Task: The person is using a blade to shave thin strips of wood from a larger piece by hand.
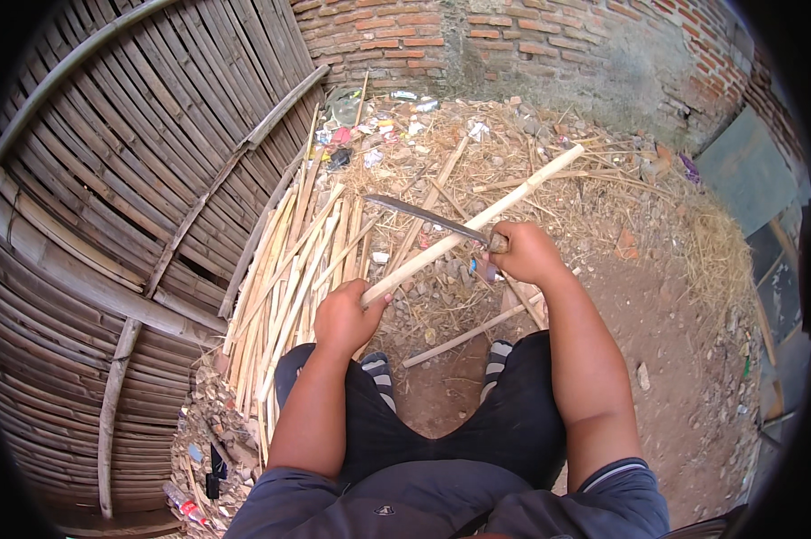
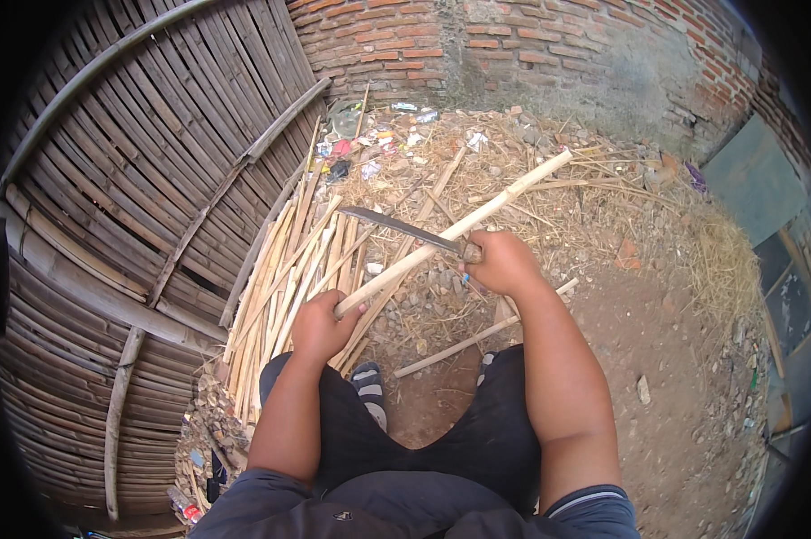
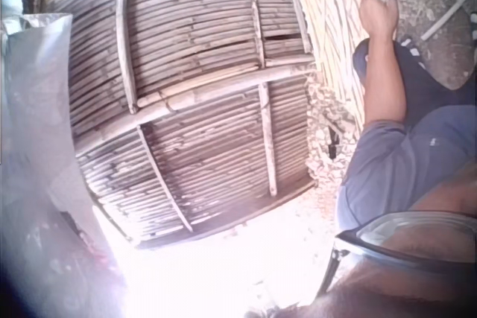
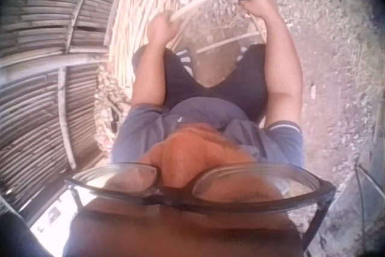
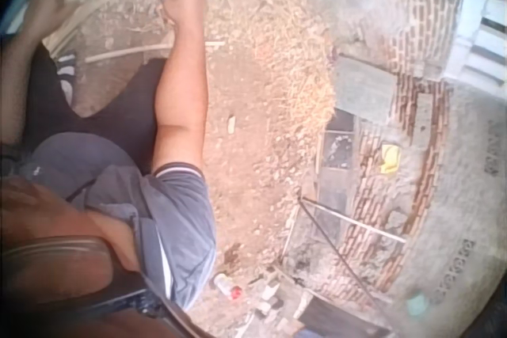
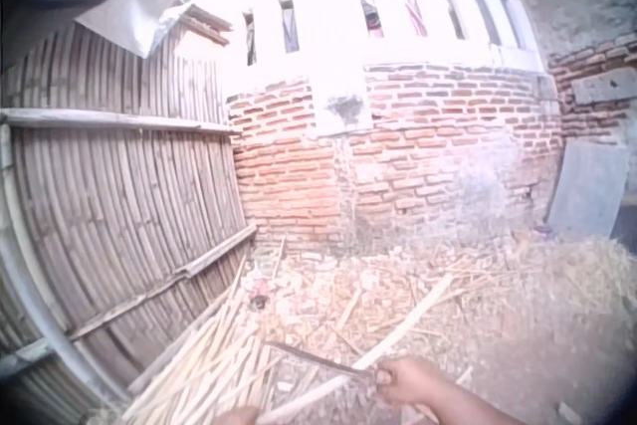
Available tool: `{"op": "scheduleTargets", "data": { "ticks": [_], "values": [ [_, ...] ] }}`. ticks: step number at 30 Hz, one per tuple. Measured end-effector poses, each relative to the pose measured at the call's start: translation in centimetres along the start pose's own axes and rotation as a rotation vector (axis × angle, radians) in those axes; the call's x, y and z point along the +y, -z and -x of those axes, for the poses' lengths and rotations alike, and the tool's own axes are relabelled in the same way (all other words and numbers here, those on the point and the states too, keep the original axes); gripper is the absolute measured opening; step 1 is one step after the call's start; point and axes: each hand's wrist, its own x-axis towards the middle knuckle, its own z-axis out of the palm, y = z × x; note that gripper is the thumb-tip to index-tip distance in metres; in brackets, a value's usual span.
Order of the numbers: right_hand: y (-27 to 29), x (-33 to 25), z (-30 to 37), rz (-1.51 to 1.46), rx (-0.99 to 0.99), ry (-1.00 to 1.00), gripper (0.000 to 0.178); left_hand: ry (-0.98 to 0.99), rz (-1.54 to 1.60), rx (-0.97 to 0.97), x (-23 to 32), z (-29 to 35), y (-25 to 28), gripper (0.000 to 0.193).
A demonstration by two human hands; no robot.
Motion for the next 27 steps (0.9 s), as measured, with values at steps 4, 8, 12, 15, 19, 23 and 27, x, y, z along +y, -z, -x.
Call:
{"op": "scheduleTargets", "data": {
  "ticks": [4,8,12,15,19,23,27],
  "values": [
    [-0.8,-0.5,0.3,0.039,-0.016,0.122,0.042,-0.057,0.015,0.064,-0.6,0.0,-0.5,0.041],
    [-0.5,-2.2,0.7,0.084,-0.098,0.157,0.044,-0.029,0.027,0.054,-0.4,0.1,-0.3,0.04],
    [-0.3,-1.2,0.4,-0.003,-0.055,0.061,0.046,-0.031,0.037,0.047,-0.2,0.2,0.0,0.04],
    [-0.4,0.3,-0.1,-0.029,-0.005,0.026,0.048,-0.04,0.031,0.042,-0.1,0.1,-0.1,0.04],
    [-0.2,0.0,-0.1,-0.005,-0.029,0.024,0.048,-0.068,-0.002,0.065,-0.7,0.0,-0.5,0.041],
    [-1.2,-0.1,-0.1,0.027,-0.009,0.126,0.047,-0.082,0.01,0.061,-0.7,-0.1,-0.7,0.042],
    [-0.8,-1.6,0.4,0.031,-0.079,0.097,0.047,-0.082,0.002,0.065,-0.8,0.0,-0.7,0.043]
  ]
}}
